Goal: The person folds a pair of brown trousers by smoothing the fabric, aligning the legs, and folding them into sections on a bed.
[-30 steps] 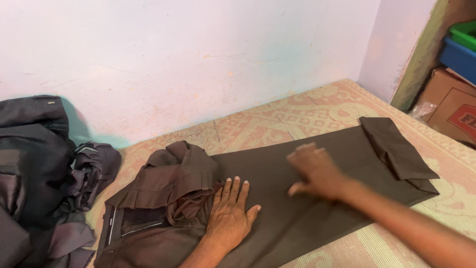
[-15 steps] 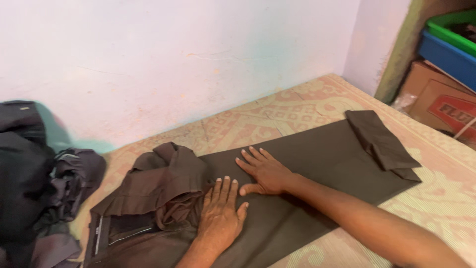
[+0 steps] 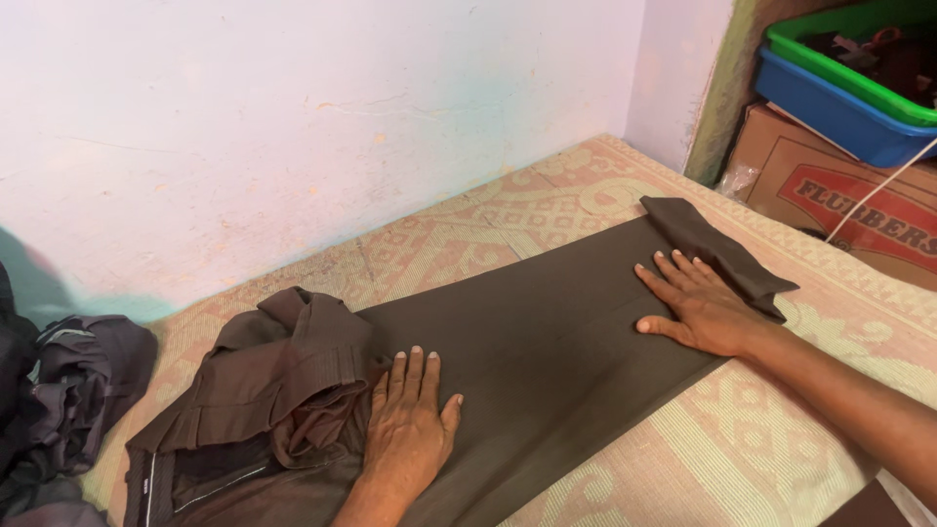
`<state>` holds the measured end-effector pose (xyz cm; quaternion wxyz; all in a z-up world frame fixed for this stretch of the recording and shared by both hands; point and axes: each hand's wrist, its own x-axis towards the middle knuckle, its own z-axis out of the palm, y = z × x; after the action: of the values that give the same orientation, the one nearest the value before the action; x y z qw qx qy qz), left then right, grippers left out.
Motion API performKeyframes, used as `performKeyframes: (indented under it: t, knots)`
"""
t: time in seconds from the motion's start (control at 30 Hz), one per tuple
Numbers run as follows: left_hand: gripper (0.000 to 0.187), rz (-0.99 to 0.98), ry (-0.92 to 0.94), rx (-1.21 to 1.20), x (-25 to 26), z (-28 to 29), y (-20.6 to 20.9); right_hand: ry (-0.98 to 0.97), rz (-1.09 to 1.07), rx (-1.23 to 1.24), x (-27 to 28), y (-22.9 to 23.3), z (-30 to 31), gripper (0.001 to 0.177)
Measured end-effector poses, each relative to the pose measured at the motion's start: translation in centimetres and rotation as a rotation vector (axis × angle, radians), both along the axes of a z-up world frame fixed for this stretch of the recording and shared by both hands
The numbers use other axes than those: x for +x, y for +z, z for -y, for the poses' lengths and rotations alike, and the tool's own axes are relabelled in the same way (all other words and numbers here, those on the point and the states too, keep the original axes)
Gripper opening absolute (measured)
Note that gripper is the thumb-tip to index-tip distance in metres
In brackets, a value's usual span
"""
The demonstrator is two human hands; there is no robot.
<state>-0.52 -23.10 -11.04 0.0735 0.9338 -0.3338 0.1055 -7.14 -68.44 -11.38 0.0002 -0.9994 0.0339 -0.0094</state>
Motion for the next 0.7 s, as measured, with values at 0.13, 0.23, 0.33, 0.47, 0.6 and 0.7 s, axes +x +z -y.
performKeyframes:
  t: [0.13,0.23,0.33,0.47,0.6,0.7]
  knots:
    - [0.066,0.001,-0.003,-0.016,0.1,0.0,0.3,0.15,-0.012,-0.025,-0.8,1.0,-4.2,0.11]
    - [0.067,-0.097,-0.005,-0.037,0.5,-0.1,0.6,0.365,-0.03,0.051,-3.1,2.4,-10.9,0.117]
    - [0.067,-0.27,-0.009,-0.075,1.3,-0.4,1.3,0.776,0.08,0.213,-5.6,2.9,-18.2,0.12]
    - [0.071,-0.164,-0.012,-0.025,0.3,-0.2,1.6,1.038,0.178,0.302,-6.1,2.2,-25.7,0.109]
    - [0.065,-0.079,-0.007,-0.008,-0.7,-0.2,1.7,1.042,0.245,0.405,-5.1,2.9,-25.1,0.097]
    - [0.064,-0.039,-0.037,-0.052,-0.8,-0.2,1.5,0.918,0.285,0.556,-5.0,3.5,-29.5,0.09]
